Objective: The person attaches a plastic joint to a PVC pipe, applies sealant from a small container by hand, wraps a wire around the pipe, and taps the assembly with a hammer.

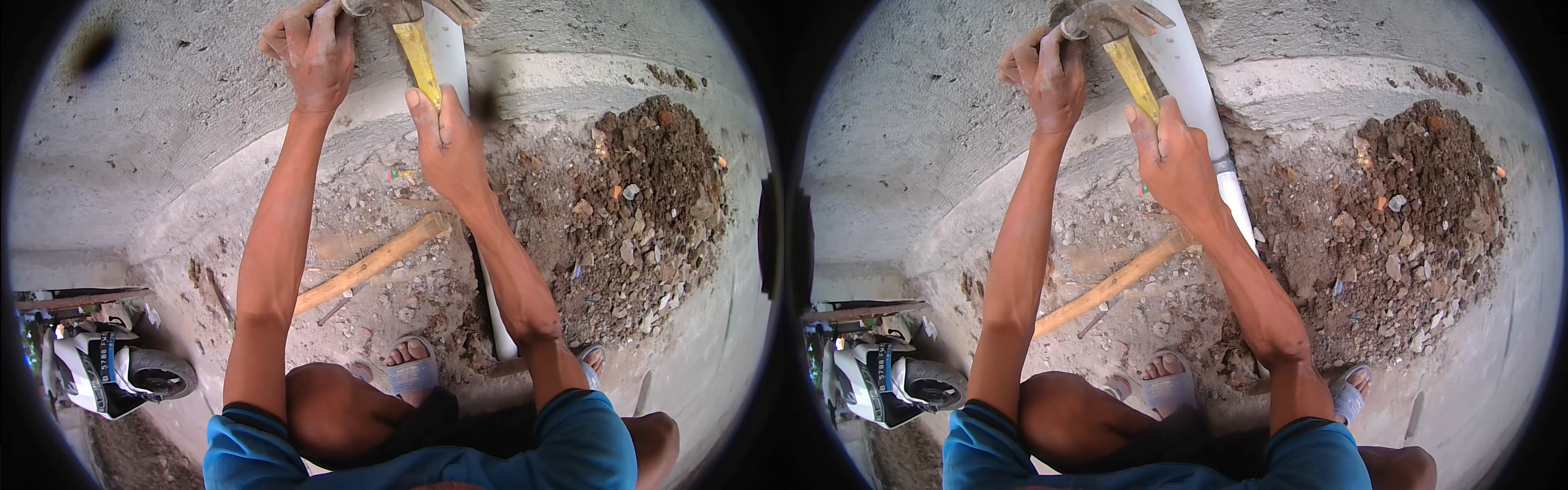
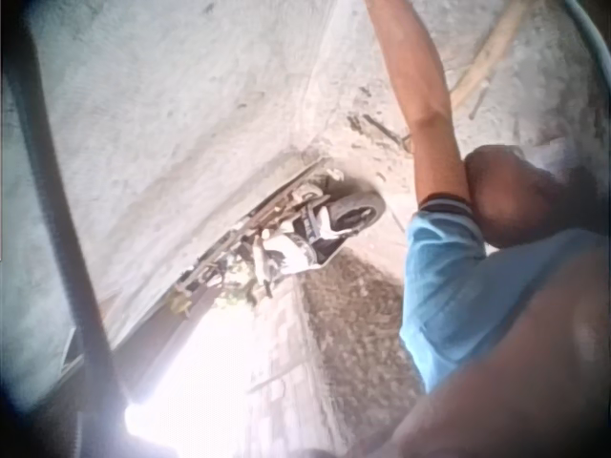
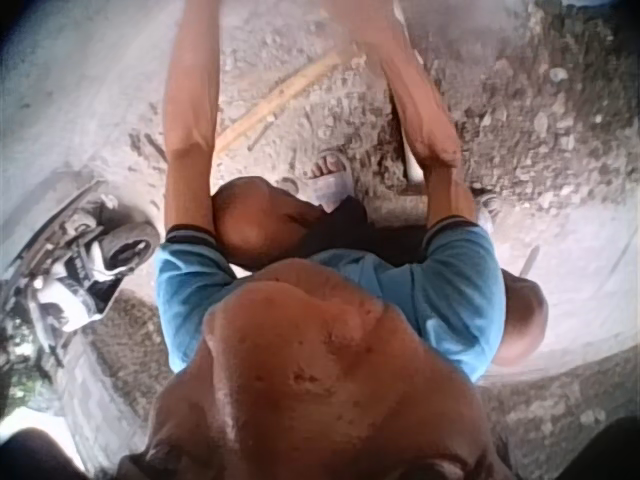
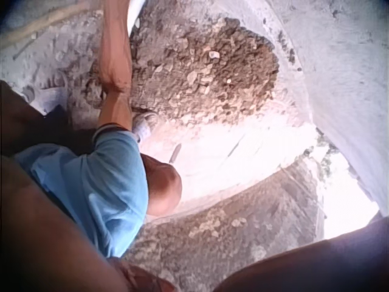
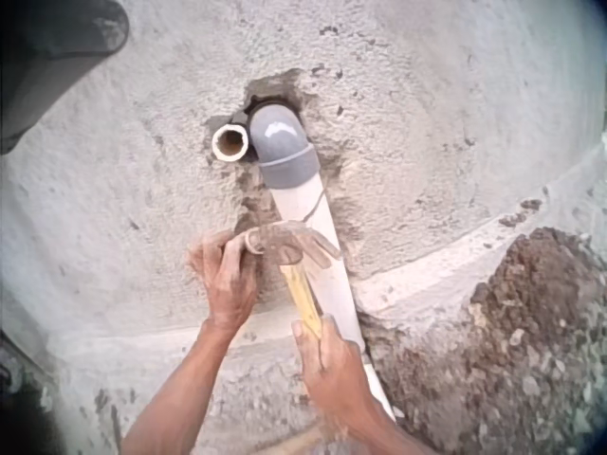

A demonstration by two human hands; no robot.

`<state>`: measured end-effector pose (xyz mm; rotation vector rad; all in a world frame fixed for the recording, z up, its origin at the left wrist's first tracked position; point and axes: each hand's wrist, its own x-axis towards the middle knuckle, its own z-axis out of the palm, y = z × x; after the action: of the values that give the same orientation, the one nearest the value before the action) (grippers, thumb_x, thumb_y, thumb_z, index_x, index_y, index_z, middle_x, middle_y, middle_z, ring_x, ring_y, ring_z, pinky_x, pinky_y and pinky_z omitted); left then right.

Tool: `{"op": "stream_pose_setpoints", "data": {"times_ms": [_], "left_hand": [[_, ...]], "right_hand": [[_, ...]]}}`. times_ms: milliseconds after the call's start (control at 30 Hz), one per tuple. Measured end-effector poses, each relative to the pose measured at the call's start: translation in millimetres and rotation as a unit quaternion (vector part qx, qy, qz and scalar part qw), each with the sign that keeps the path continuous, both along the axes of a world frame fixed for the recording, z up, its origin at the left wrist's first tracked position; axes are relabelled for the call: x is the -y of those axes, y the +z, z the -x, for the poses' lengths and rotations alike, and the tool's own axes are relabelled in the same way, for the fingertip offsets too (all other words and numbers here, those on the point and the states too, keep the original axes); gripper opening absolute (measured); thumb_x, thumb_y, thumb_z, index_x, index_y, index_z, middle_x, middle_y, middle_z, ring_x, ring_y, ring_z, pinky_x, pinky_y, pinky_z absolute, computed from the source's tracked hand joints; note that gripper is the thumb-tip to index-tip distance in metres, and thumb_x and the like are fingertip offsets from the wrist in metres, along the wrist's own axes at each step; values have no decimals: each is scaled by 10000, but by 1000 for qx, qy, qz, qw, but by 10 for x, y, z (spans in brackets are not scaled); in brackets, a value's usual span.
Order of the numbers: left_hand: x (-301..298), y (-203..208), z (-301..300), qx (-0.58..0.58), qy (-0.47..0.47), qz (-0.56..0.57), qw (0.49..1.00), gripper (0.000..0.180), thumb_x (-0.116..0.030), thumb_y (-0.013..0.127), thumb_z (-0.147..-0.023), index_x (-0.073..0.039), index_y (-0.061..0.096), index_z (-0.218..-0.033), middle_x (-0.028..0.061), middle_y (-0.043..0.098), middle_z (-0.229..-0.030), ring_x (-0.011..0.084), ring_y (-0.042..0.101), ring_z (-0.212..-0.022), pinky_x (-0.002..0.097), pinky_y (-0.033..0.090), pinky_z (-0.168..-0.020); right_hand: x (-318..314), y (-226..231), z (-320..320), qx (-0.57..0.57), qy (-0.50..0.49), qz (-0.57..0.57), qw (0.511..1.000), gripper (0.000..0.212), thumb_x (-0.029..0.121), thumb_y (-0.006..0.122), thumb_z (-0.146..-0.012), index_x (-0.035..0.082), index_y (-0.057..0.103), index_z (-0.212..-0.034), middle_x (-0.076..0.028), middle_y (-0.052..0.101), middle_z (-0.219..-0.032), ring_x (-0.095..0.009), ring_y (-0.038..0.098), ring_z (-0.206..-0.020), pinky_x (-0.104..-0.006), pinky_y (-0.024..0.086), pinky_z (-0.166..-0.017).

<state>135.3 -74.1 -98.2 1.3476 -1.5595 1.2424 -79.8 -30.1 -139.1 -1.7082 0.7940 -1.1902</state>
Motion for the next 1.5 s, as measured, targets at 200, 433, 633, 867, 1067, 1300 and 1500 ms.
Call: {"op": "stream_pose_setpoints", "data": {"times_ms": [200, 433, 633, 867, 1067, 1300, 1500], "left_hand": [[-7, 12, 12, 8, 2, 16, 1000, 197, -212, 803, -856, -198, 741, -1042, -16, 593, -1125, 216, 434, -1094, 394, 280, -935], [26, 5, 72, 11, 0, 18, 1000, 202, -229, 805, -860, -210, 748, -1053, -20, 583, -1119, 215, 436, -1090, 388, 280, -930], [-66, 7, -47, 4, 9, 7, 1000, 240, -200, 804, -848, -212, 743, -1080, -19, 580, -1123, 217, 438, -1095, 388, 279, -933], [29, -14, 75, 10, -2, 9, 1000, 267, -173, 812, -821, -206, 735, -1074, -21, 574, -1144, 222, 437, -1099, 396, 281, -943], [-35, -25, 7, 10, -2, 10, 1000, 303, -146, 812, -807, -204, 732, -1093, -20, 587, -1135, 223, 444, -1102, 397, 290, -951], [-343, 122, 58, -34, -22, -10, 999, 233, -167, 776, -880, -109, 717, -1098, 15, 656, -1035, 207, 566, -1028, 376, 387, -883], [-474, 300, 311, -710, -258, -261, 601, 360, -333, 644, -994, -28, 675, -1184, 36, 663, -1012, 181, 582, -990, 348, 505, -819]], "right_hand": [[-78, -36, 136, 56, -9, -5, 998, 375, 347, 529, -1067, -11, 499, -961, -122, 509, -552, -197, 556, -474, -369, 395, -454], [-14, -134, -93, -6, -29, 5, 1000, 347, 307, 511, -1071, -19, 476, -958, -182, 534, -587, -269, 574, -482, -381, 407, -463], [-69, -90, 39, 42, -28, 30, 998, 370, 336, 500, -1078, 0, 476, -925, -138, 513, -555, -248, 556, -464, -388, 404, -459], [21, -241, -130, 133, -67, 45, 988, 339, 299, 522, -1070, -3, 469, -923, -144, 499, -554, -221, 543, -454, -382, 382, -440], [43, -102, -62, 22, 8, -15, 1000, 370, 333, 525, -1069, -2, 465, -921, -171, 507, -543, -289, 559, -451, -419, 398, -466], [20, -57, -32, 26, 7, -43, 999, 442, 413, 504, -1068, -14, 487, -953, -174, 526, -564, -297, 569, -487, -436, 411, -502], [43, -116, -31, 34, 10, -60, 998, 515, 475, 490, -1061, -35, 523, -994, -176, 525, -588, -247, 548, -523, -427, 414, -530]]}}
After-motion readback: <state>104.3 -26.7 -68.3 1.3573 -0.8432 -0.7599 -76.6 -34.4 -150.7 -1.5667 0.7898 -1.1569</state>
